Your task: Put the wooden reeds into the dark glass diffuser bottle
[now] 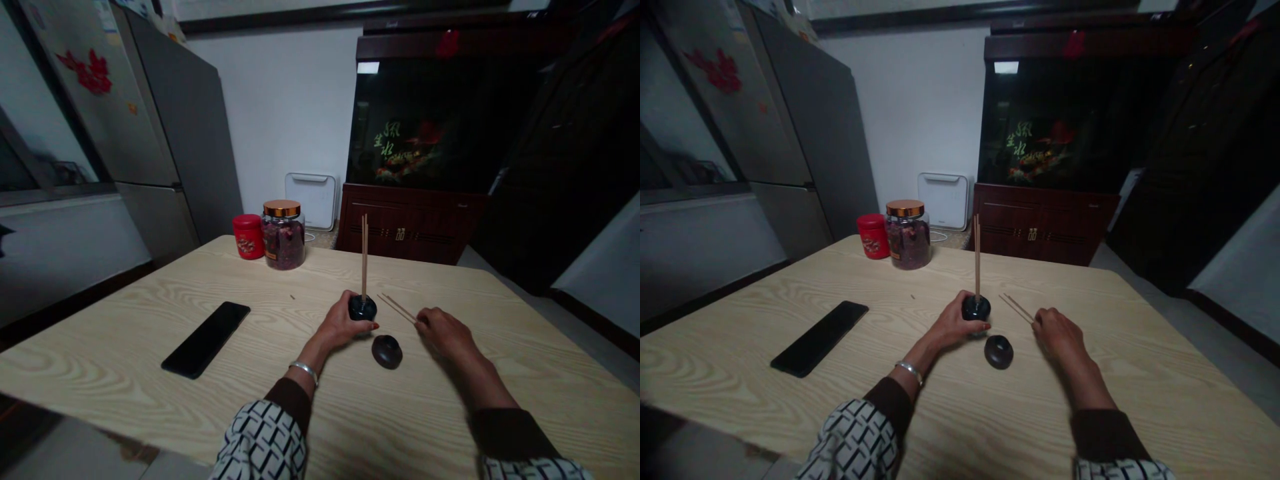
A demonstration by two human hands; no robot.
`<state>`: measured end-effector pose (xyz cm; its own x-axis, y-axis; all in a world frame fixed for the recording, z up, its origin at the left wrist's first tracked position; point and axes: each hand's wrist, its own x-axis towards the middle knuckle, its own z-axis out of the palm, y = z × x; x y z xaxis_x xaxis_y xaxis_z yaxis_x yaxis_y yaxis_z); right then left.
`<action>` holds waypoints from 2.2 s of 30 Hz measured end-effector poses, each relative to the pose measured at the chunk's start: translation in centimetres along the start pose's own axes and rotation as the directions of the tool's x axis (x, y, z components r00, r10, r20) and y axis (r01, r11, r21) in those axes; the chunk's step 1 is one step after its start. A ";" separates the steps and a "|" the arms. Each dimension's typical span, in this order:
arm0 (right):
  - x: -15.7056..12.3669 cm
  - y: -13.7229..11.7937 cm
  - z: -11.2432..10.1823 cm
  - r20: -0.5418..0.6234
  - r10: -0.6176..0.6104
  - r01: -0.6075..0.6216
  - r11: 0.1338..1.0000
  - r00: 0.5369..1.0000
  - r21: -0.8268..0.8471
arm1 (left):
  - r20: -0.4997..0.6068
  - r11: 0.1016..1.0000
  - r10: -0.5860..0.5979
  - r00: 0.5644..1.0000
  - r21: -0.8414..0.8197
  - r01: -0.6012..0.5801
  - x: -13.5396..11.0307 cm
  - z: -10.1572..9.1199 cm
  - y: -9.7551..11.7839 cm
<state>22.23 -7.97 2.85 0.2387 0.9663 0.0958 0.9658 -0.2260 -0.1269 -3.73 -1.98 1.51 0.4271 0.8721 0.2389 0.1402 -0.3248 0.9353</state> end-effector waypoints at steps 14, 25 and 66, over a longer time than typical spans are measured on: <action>0.2 -0.4 0.5 0.001 0.028 -0.028 0.997 1.000 0.075 | -0.003 1.000 0.012 1.000 0.009 -0.012 0.1 0.1 -0.3; 0.0 -2.6 -4.4 -0.606 0.071 0.298 0.821 0.793 0.487 | -0.001 1.000 0.001 1.000 -0.005 -0.001 0.2 0.0 -0.5; 0.9 0.3 0.5 -0.012 -0.022 0.021 1.000 1.000 -0.014 | -0.007 1.000 -0.010 1.000 -0.019 0.010 0.0 -0.1 0.0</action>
<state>22.69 -7.08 2.36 0.2190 0.9694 0.1106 0.9721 -0.2070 -0.1108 -3.82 -1.99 1.49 0.4192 0.8780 0.2310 0.1275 -0.3089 0.9425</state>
